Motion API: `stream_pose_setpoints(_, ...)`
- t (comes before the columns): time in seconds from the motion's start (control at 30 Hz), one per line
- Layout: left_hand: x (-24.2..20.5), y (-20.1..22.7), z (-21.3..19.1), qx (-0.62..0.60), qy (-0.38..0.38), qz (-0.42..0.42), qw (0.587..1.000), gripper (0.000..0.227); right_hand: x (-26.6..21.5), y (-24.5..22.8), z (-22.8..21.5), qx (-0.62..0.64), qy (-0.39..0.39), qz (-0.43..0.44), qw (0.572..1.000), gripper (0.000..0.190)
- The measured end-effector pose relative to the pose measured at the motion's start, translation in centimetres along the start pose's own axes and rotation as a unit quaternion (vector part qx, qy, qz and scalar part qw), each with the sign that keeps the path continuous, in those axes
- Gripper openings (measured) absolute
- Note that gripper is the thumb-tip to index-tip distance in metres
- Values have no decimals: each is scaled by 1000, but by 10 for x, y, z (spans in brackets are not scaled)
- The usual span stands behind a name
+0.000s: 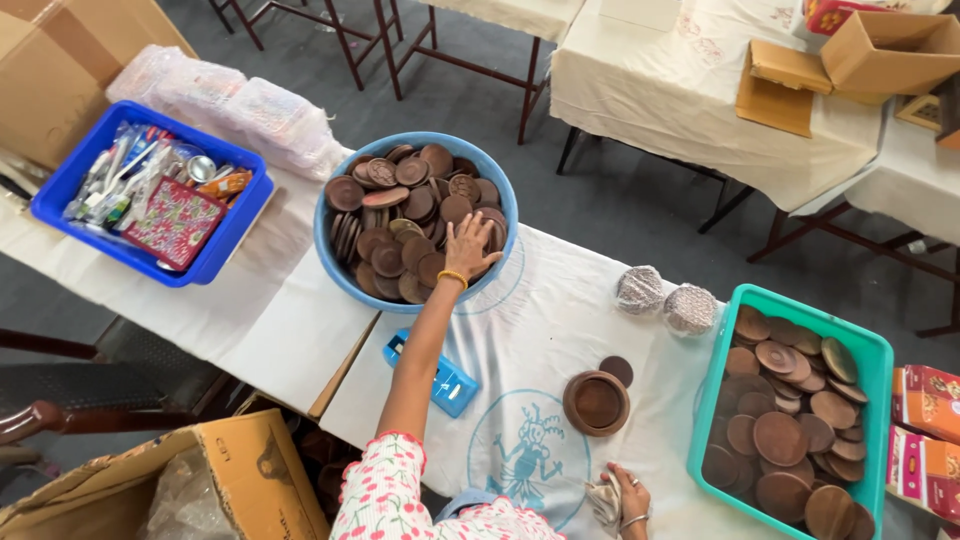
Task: The person picks up round wooden coasters from a blue bowl and wipes them with a white cloth. They then place the cleaned coasters into a green tray. The person repeats this process, handling the coasters one at a time.
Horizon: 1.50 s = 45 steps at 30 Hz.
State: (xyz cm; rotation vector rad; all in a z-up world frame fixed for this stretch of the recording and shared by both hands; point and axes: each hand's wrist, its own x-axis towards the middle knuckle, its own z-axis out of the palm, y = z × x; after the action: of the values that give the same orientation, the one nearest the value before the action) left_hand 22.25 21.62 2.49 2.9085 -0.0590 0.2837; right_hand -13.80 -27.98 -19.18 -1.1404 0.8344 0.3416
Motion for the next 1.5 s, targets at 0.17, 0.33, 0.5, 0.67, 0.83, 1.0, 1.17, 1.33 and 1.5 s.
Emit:
stream_pose_setpoints(0.17,21,-13,34,91,-65,-96,989,88,-8,-3,1,1,12,9,1000,28)
stream_pose_setpoints(0.33,45,-20,36,198,-133,-133,962,79,6,6,-6,-1,21,16,1000,29)
stream_pose_setpoints(0.5,52,-27,63,104,109,-45,988,80,30,21,-19,-8,17,14,1000,30)
stream_pose_setpoints(0.67,58,-15,30,118,-30,-87,989,64,39,25,-23,-16,21,6,1000,30)
stream_pose_setpoints(0.83,61,-43,8,135,-72,-90,984,61,43,35,-26,-5,33,7,999,30)
stream_pose_setpoints(1.0,43,-74,-27,117,79,-161,977,82,51,40,-27,-7,45,17,999,28)
stream_pose_setpoints(1.17,34,-93,-9,58,8,-221,974,98,50,35,-30,-26,50,23,998,27)
stream_pose_setpoints(1.33,38,-144,33,24,47,-199,979,77,43,32,-23,-24,53,25,998,28)
stream_pose_setpoints(1.5,36,-150,-14,-90,151,-308,935,31,32,25,-18,-28,45,1,999,29)
